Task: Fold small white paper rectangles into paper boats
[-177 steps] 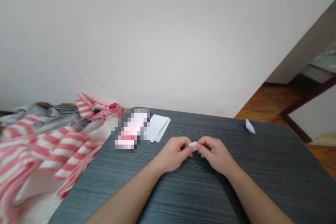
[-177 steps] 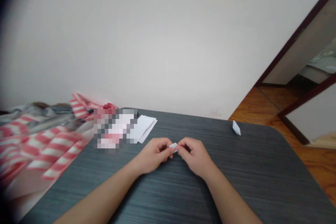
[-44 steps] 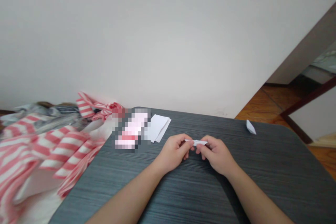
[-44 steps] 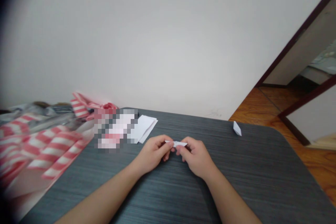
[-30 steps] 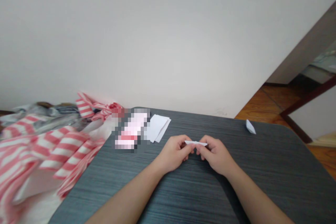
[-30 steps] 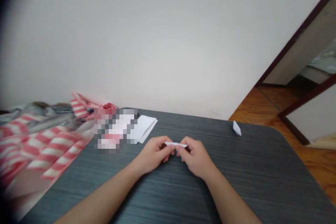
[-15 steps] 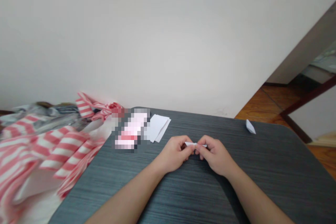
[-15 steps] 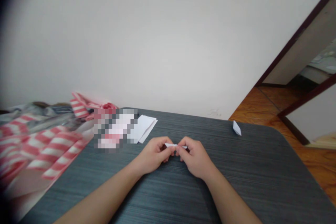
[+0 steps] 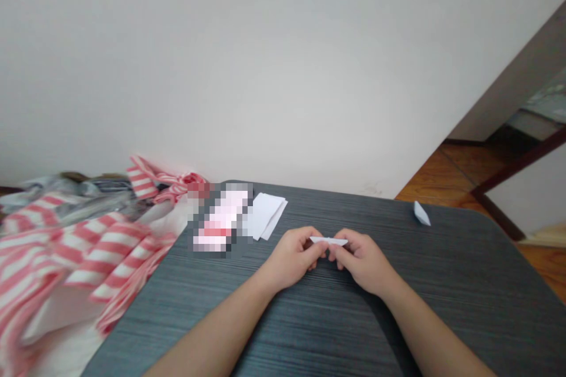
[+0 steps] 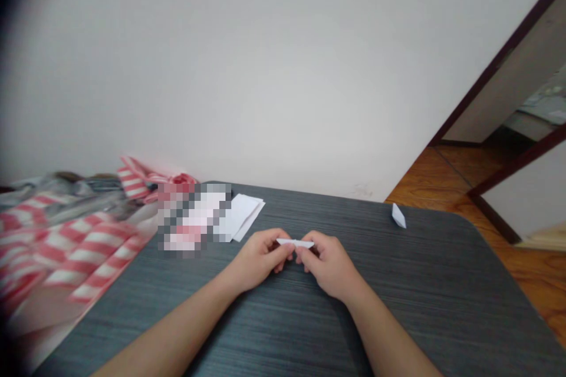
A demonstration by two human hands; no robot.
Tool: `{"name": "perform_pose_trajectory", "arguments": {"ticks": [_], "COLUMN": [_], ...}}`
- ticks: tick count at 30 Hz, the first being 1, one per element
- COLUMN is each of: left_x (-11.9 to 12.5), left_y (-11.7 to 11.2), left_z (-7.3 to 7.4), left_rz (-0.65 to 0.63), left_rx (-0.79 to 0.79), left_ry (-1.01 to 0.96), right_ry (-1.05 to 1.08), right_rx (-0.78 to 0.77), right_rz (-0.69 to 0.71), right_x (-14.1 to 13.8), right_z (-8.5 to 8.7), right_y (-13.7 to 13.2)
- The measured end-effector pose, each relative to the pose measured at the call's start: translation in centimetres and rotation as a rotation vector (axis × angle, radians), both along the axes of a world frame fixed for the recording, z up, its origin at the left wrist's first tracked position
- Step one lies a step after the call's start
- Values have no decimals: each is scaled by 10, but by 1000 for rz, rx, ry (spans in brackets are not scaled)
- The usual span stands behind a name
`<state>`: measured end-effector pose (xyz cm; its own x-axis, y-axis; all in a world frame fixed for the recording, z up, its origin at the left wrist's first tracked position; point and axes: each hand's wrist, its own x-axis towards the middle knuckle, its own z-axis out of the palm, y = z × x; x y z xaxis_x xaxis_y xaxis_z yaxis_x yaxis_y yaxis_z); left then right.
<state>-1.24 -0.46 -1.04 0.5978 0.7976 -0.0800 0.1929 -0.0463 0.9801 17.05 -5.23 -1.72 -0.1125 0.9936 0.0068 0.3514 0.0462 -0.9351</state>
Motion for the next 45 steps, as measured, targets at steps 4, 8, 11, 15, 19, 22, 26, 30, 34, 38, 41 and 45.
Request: {"name": "perform_pose_trajectory", "arguments": {"ticks": [4, 8, 11, 15, 19, 22, 26, 30, 34, 38, 41, 45], "left_x": [0, 0, 0, -1, 0, 2, 4, 4, 3, 2, 3, 4], "left_y": [-1, -1, -1, -1, -1, -1, 0, 1, 2, 2, 3, 2], "left_z": [1, 5, 8, 8, 7, 5, 1, -1, -4, -8, -9, -6], "left_rz": [0, 7, 12, 32, 38, 46, 69, 85, 94, 96, 103, 111], "left_rx": [-18, -6, 3, -2, 6, 1, -64, -80, -66, -61, -52, -64], "left_ry": [-18, 2, 27, 36, 44, 37, -31, -47, -37, -42, -44, -69], "right_ry": [-39, -78, -76, -42, -70, -85, -54, -36, -9, -11, -40, -48], "right_rx": [1, 22, 25, 5, 25, 37, 31, 17, 4, 21, 46, 67], "right_rz": [-2, 31, 41, 31, 10, 2, -21, -50, -43, -82, -99, -99], "right_x": [0, -1, -2, -1, 0, 2, 5, 7, 6, 7, 7, 7], "right_z": [5, 8, 7, 6, 7, 8, 5, 0, -5, -5, -2, 2], "right_y": [-1, -1, 0, 0, -1, -1, -1, 0, 1, 1, 0, -2]}}
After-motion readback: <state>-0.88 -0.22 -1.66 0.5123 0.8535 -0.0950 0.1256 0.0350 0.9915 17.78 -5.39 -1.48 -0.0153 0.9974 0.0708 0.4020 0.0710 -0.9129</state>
